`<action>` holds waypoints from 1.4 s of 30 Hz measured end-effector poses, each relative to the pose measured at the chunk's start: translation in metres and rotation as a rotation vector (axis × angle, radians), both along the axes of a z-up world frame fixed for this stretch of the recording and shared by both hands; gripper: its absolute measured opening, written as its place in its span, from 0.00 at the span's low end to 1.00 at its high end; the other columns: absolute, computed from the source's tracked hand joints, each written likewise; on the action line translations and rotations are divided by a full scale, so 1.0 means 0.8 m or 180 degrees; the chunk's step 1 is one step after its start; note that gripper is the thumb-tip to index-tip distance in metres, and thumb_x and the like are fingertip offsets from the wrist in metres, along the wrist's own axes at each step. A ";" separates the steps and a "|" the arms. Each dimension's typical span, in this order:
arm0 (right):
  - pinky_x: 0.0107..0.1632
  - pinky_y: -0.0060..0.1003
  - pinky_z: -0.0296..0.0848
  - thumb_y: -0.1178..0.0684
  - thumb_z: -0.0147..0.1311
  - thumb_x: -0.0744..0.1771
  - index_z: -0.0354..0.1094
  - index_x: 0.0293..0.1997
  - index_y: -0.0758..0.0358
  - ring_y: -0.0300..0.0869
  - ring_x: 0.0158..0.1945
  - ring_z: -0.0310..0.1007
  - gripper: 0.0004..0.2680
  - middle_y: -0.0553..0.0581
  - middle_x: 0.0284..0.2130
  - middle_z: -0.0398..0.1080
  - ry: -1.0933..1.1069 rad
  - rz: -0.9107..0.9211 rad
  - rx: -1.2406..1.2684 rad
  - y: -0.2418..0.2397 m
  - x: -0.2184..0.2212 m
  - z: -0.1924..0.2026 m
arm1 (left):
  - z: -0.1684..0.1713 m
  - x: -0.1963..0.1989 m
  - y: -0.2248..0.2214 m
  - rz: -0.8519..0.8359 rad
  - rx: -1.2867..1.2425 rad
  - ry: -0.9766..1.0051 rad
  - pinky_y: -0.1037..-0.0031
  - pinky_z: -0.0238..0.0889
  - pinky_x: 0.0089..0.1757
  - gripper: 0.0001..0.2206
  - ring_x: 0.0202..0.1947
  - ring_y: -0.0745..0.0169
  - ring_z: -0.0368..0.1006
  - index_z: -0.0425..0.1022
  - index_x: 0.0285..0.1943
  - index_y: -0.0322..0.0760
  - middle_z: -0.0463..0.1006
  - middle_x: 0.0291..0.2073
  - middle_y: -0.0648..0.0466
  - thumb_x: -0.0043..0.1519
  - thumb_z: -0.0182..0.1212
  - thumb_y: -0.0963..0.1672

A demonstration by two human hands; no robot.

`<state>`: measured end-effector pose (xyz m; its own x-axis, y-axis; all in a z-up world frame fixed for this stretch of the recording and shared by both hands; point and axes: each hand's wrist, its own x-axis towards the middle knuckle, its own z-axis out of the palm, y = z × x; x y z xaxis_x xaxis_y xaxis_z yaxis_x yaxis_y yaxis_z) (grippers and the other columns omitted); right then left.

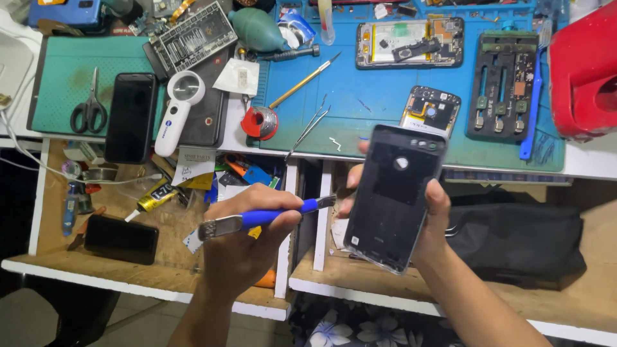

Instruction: Repairing a smartphone by prying the back cover and using a screwdriver on internal components

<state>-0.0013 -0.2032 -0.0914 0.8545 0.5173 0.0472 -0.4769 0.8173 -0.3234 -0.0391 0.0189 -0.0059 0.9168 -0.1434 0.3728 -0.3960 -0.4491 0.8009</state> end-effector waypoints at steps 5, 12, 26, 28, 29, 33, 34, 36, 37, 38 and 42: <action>0.55 0.68 0.75 0.45 0.58 0.67 0.48 0.74 0.64 0.68 0.50 0.75 0.29 0.70 0.51 0.67 -0.0622 -0.1560 -0.0484 0.002 -0.014 -0.025 | -0.006 -0.014 -0.018 0.0121 0.0301 -0.0276 0.75 0.72 0.30 0.10 0.28 0.62 0.82 0.76 0.42 0.34 0.84 0.34 0.51 0.67 0.56 0.46; 0.55 0.72 0.78 0.31 0.55 0.68 0.49 0.76 0.51 0.68 0.41 0.75 0.30 0.66 0.50 0.64 -0.1522 -0.3579 -0.1772 -0.002 -0.033 -0.067 | -0.025 -0.019 -0.054 -0.0177 0.0778 -0.0732 0.71 0.60 0.26 0.09 0.21 0.62 0.72 0.73 0.47 0.36 0.82 0.35 0.53 0.68 0.63 0.46; 0.60 0.73 0.78 0.36 0.48 0.71 0.47 0.77 0.49 0.66 0.48 0.74 0.25 0.64 0.53 0.64 -0.2451 -0.3290 -0.2122 -0.012 -0.043 -0.055 | -0.021 0.001 -0.076 -0.0734 0.1155 -0.0681 0.66 0.54 0.19 0.11 0.16 0.56 0.63 0.69 0.39 0.38 0.68 0.24 0.57 0.73 0.50 0.47; 0.52 0.72 0.81 0.33 0.46 0.71 0.50 0.75 0.53 0.64 0.41 0.75 0.25 0.64 0.49 0.65 -0.2284 -0.3738 -0.1904 0.001 -0.042 -0.059 | -0.022 0.005 -0.074 -0.0823 0.1111 -0.0572 0.68 0.51 0.18 0.14 0.16 0.58 0.63 0.68 0.38 0.38 0.70 0.24 0.57 0.74 0.44 0.48; 0.55 0.69 0.81 0.31 0.46 0.71 0.47 0.73 0.53 0.64 0.43 0.75 0.26 0.63 0.50 0.65 -0.2239 -0.3610 -0.2075 -0.001 -0.045 -0.058 | -0.023 0.006 -0.075 -0.0678 0.1156 -0.0740 0.68 0.54 0.21 0.10 0.17 0.58 0.64 0.70 0.40 0.37 0.69 0.24 0.56 0.72 0.52 0.46; 0.57 0.69 0.80 0.33 0.48 0.71 0.47 0.72 0.54 0.62 0.45 0.76 0.25 0.61 0.50 0.65 -0.2204 -0.3533 -0.2153 0.006 -0.049 -0.050 | -0.023 0.001 -0.074 -0.1000 0.1206 -0.0361 0.63 0.51 0.16 0.09 0.15 0.52 0.62 0.69 0.39 0.40 0.69 0.25 0.56 0.71 0.55 0.46; 0.57 0.69 0.80 0.33 0.48 0.71 0.47 0.72 0.54 0.62 0.45 0.76 0.25 0.61 0.50 0.65 -0.2209 -0.3550 -0.2156 0.005 -0.044 -0.054 | -0.022 0.008 -0.073 -0.1013 0.1206 -0.0374 0.63 0.51 0.16 0.09 0.15 0.52 0.62 0.69 0.39 0.40 0.69 0.25 0.56 0.71 0.55 0.46; 0.49 0.64 0.83 0.33 0.47 0.70 0.48 0.72 0.59 0.63 0.41 0.76 0.27 0.64 0.48 0.67 -0.2187 -0.3824 -0.1799 0.009 -0.038 -0.064 | -0.019 0.018 -0.068 -0.0684 0.1175 -0.0970 0.69 0.57 0.23 0.08 0.18 0.60 0.66 0.71 0.42 0.37 0.71 0.27 0.56 0.72 0.57 0.45; 0.49 0.64 0.83 0.33 0.47 0.70 0.48 0.72 0.59 0.63 0.41 0.76 0.27 0.64 0.48 0.67 -0.2179 -0.3813 -0.1790 0.010 -0.041 -0.063 | -0.020 0.015 -0.069 -0.0674 0.1185 -0.0961 0.69 0.57 0.23 0.08 0.18 0.60 0.66 0.71 0.42 0.37 0.71 0.27 0.56 0.72 0.57 0.45; 0.52 0.63 0.80 0.33 0.48 0.70 0.48 0.71 0.59 0.62 0.43 0.75 0.26 0.64 0.49 0.66 -0.2147 -0.3689 -0.1852 0.010 -0.044 -0.062 | -0.022 0.013 -0.069 -0.0723 0.1196 -0.0846 0.68 0.55 0.21 0.09 0.18 0.58 0.65 0.71 0.40 0.38 0.68 0.26 0.56 0.71 0.57 0.45; 0.60 0.63 0.80 0.32 0.45 0.72 0.43 0.75 0.56 0.62 0.50 0.77 0.26 0.64 0.52 0.65 -0.2371 -0.3173 -0.2510 -0.005 -0.055 -0.038 | -0.019 0.021 -0.069 -0.0754 0.1205 -0.0983 0.70 0.56 0.21 0.09 0.18 0.60 0.64 0.72 0.39 0.37 0.68 0.25 0.56 0.71 0.57 0.45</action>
